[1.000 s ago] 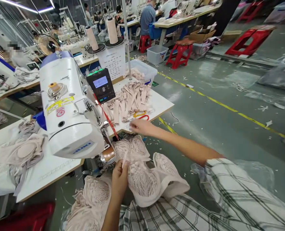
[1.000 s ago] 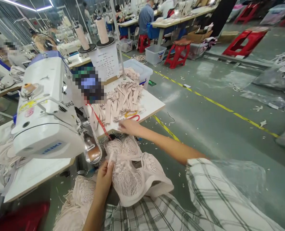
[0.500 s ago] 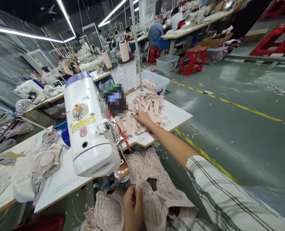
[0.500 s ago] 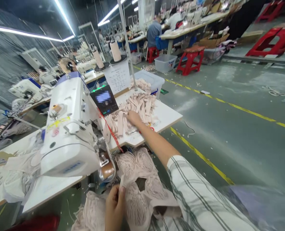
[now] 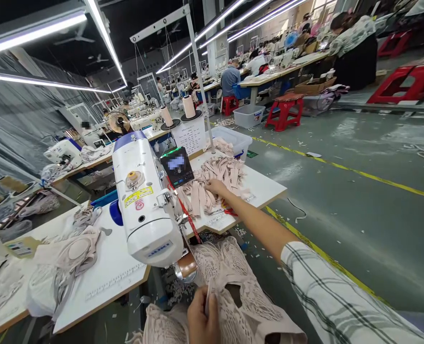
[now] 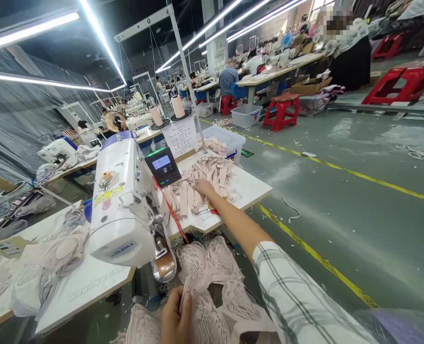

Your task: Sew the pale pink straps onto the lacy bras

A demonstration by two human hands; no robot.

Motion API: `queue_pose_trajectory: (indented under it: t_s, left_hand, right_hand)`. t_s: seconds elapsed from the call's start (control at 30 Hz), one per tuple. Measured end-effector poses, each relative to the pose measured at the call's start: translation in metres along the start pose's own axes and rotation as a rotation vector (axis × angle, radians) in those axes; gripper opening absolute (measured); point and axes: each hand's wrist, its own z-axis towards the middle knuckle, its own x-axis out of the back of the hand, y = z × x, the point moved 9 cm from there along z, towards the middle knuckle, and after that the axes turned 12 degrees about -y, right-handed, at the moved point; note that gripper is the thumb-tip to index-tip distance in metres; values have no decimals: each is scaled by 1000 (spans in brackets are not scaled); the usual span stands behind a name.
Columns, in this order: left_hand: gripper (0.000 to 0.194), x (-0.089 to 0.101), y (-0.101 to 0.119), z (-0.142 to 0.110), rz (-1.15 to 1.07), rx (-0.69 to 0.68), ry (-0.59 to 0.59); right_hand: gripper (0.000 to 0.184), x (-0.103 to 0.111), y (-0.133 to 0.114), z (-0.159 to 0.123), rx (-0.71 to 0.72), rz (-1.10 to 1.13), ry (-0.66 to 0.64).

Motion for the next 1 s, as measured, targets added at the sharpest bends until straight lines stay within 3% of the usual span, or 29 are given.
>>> queue_pose_trajectory:
  t_s: [0.1,0.17,0.27,0.3,0.37,0.47,0.53,0.63,0.7,0.73,0.8,0.83,1.0]
  left_hand:
    - [60,10,7,-4,-10,-38,112]
    - [52,15,22,-6,23,-108,134]
    - [41,28,43,-7,76,-168,159]
    - [40,34,49,-7,83,-186,169]
    - [42,36,60,-5,97,-227,107]
    - [43,19,63,3,145,-204,-135]
    - [47,10,58,8,135,-128,-206]
    - [50,4,56,10,53,-65,-212]
    - [43,4,60,11,53,-107,-222]
    - [38,7,64,12,87,-166,-205]
    - [32,22,71,13,230,-311,-103]
    - [32,30,71,13,332,-354,-45]
    - [33,65,59,12,692,-288,245]
  right_hand:
    - [36,1,-5,-30,145,221,-16]
    - [34,-10,-9,-60,246,342,-35]
    - [43,-51,-11,-122,386,540,-149]
    - [53,-72,-14,-144,444,710,-269]
    - [70,-114,-16,-187,479,896,-477]
    - [78,-145,-15,-226,543,954,-479]
    - [66,-154,-14,-234,559,947,-441]
    - [33,-170,-10,-231,484,794,-568]
    - [36,-167,-2,-220,418,689,-537]
    - [37,-158,4,-212,391,676,-450]
    - [40,-144,13,-195,340,705,-301]
    - [40,-144,14,-187,329,709,-291]
    - [34,-168,-7,-167,344,591,-482]
